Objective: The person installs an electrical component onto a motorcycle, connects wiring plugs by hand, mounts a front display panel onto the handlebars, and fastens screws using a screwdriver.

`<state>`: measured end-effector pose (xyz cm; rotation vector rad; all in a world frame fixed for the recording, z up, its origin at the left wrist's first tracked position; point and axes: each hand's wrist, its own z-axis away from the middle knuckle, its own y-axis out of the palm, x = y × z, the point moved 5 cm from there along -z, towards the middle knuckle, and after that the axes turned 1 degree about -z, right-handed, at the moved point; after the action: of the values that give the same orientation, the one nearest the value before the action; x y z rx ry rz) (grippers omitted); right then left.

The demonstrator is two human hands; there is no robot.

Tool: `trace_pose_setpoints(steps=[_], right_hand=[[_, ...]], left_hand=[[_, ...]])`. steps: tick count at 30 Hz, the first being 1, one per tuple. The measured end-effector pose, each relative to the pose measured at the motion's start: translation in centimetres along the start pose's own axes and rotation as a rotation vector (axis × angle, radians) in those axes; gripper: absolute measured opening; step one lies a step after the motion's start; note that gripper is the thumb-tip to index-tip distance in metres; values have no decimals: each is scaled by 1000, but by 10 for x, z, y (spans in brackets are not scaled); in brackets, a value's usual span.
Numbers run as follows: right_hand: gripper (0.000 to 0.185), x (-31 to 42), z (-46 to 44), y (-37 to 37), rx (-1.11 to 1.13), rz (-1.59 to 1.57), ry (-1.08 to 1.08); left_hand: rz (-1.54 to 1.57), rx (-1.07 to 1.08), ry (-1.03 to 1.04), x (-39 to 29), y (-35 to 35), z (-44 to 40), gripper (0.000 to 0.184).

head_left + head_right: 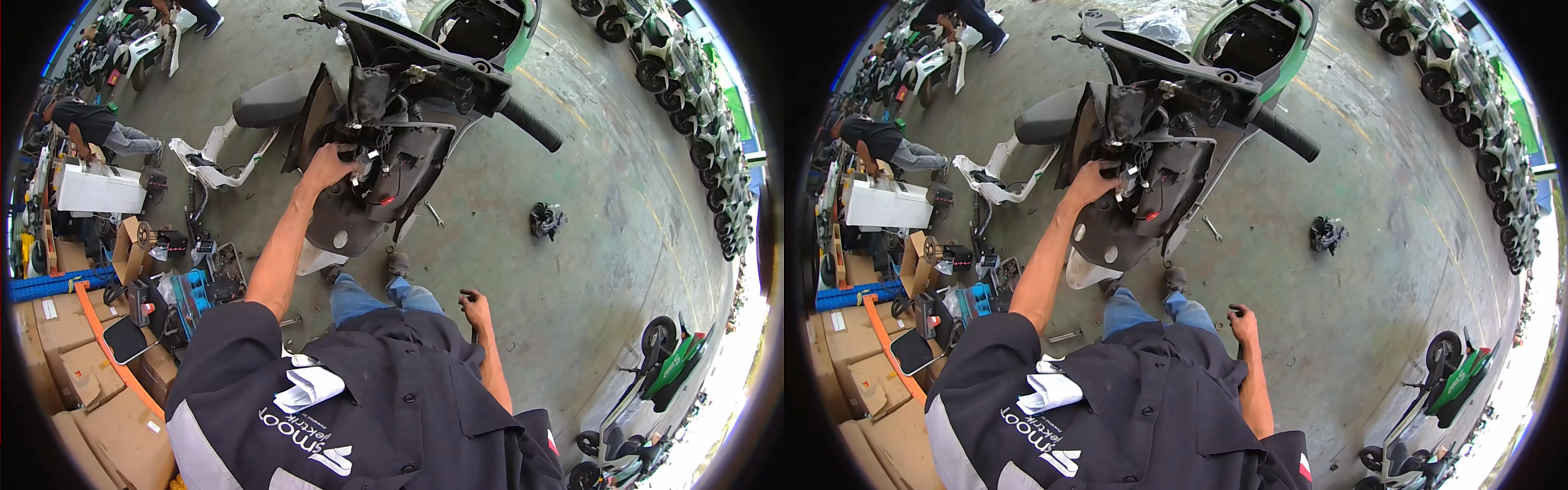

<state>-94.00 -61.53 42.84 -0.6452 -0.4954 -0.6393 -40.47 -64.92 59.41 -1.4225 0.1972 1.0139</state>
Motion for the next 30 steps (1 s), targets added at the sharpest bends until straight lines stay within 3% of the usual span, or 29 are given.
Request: trace_pose_setpoints(steps=[7, 15, 17, 27, 30], right_hand=[[32, -1, -9, 2, -9, 54, -37], [31, -5, -11, -5, -52, -44, -9], [31, -14, -15, -3, -52, -50, -11], [31, -17, -14, 1, -6, -98, 76], [32, -11, -16, -9, -7, -124, 64]], left_hand=[[-184, -110, 201, -12, 10, 11, 45], [-369, -108, 321, 10, 11, 23, 57], [-379, -91, 476, 11, 11, 28, 56], [-557, 25, 439, 27, 17, 19, 53], [-647, -48, 565, 29, 25, 21, 55]])
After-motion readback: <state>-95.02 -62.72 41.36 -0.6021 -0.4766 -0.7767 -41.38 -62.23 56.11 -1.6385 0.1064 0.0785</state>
